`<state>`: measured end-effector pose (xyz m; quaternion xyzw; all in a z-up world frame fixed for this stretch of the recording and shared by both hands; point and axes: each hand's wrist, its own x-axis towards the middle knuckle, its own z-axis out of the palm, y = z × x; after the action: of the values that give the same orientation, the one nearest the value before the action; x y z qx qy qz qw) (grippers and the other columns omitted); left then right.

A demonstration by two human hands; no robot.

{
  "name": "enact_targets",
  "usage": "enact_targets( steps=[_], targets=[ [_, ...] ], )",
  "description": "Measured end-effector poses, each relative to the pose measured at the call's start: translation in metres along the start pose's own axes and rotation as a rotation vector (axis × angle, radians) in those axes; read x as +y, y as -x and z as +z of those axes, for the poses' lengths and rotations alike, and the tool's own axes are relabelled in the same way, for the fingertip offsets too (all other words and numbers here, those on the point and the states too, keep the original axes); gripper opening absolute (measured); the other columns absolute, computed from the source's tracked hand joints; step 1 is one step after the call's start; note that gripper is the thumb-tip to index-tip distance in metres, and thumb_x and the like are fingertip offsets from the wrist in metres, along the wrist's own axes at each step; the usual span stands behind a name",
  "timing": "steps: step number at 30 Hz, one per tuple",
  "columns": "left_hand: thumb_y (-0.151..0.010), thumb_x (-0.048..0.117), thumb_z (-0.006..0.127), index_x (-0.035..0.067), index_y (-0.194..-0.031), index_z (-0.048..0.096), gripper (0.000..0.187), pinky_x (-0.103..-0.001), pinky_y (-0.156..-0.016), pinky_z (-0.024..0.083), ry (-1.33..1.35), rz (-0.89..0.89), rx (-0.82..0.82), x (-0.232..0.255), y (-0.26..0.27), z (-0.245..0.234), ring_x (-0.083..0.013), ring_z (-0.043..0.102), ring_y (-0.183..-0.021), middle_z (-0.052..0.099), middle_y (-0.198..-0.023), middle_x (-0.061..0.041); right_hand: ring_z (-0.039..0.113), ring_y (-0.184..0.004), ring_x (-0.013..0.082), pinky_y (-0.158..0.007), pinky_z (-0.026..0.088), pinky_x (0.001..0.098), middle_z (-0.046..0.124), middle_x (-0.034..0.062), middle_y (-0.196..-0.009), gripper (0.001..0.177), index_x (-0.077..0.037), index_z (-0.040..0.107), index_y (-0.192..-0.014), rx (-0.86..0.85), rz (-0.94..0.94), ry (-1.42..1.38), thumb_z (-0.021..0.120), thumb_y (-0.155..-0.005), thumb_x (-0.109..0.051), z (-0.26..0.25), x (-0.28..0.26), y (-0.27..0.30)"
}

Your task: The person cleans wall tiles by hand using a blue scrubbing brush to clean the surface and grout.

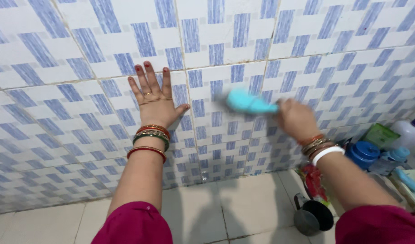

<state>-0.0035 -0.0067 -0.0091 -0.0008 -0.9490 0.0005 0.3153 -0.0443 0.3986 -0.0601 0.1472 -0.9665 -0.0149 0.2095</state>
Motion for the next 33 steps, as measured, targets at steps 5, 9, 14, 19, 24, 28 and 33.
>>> enact_targets(
  steps=[5,9,14,19,24,28,33],
  targets=[
    [-0.075,0.074,0.072,0.021,-0.167,-0.007,0.132,-0.068,-0.12,-0.016,-0.008,-0.003,0.0,-0.001,-0.004,0.008,-0.0434,-0.031,-0.148,-0.025,-0.164,-0.025,0.064,-0.067,0.0323,-0.058,0.052,0.0442,0.068,0.0171,-0.086,0.025,-0.001,0.06,-0.12,0.493,0.197,-0.244,0.058,-0.109,-0.023,-0.002,0.0,0.002],
    [-0.076,0.074,0.072,0.021,-0.167,-0.008,0.132,-0.068,-0.12,-0.016,-0.018,0.019,0.04,-0.004,-0.004,0.013,-0.0443,-0.031,-0.147,-0.027,-0.163,-0.025,0.067,-0.06,0.0303,-0.054,0.056,0.0436,0.068,0.0163,-0.08,0.036,0.0,0.055,-0.13,0.21,0.206,-0.269,0.055,-0.1,-0.02,0.077,-0.015,0.039],
    [-0.075,0.073,0.074,0.021,-0.167,-0.006,0.132,-0.068,-0.119,-0.016,-0.021,0.007,0.018,0.0,-0.001,0.003,-0.0443,-0.03,-0.148,-0.026,-0.164,-0.026,0.07,-0.084,0.0275,-0.072,0.059,0.0434,0.067,0.0128,-0.094,0.019,-0.01,0.057,-0.115,-0.123,-0.313,0.343,0.052,-0.099,-0.018,0.117,-0.039,0.059],
    [-0.065,0.076,0.076,0.021,-0.166,-0.007,0.142,-0.066,-0.117,-0.017,-0.139,-0.055,-0.189,0.009,-0.002,-0.018,-0.0462,-0.03,-0.147,-0.026,-0.164,-0.028,0.07,-0.075,0.0287,-0.063,0.059,0.0427,0.068,0.0172,-0.093,0.03,-0.004,0.059,-0.121,0.093,-0.175,0.086,0.055,-0.094,-0.017,0.03,-0.044,0.007],
    [-0.063,0.082,0.072,0.021,-0.166,-0.009,0.144,-0.068,-0.118,-0.017,-0.116,-0.035,-0.143,0.009,-0.001,-0.02,-0.0451,-0.03,-0.148,-0.025,-0.164,-0.028,0.066,-0.069,0.0342,-0.059,0.054,0.0453,0.068,0.0184,-0.089,0.026,0.001,0.059,-0.118,0.536,0.072,-0.203,0.057,-0.105,-0.022,-0.014,-0.038,0.0],
    [-0.062,0.083,0.072,0.022,-0.165,-0.009,0.145,-0.067,-0.119,-0.016,-0.092,-0.043,-0.168,0.009,-0.002,-0.019,-0.0449,-0.031,-0.147,-0.025,-0.164,-0.028,0.069,-0.07,0.0292,-0.058,0.059,0.0419,0.068,0.0168,-0.089,0.032,-0.001,0.055,-0.126,0.018,0.098,-0.111,0.048,-0.104,-0.023,0.047,-0.047,0.024],
    [-0.061,0.08,0.076,0.022,-0.166,-0.011,0.148,-0.067,-0.117,-0.017,-0.164,-0.041,-0.17,0.01,0.0,-0.02,-0.0463,-0.03,-0.147,-0.026,-0.164,-0.028,0.07,-0.087,0.0272,-0.074,0.062,0.0418,0.065,0.0134,-0.099,0.023,-0.012,0.054,-0.122,-0.211,-0.392,0.351,0.045,-0.103,-0.023,0.088,-0.06,0.045]
  ],
)
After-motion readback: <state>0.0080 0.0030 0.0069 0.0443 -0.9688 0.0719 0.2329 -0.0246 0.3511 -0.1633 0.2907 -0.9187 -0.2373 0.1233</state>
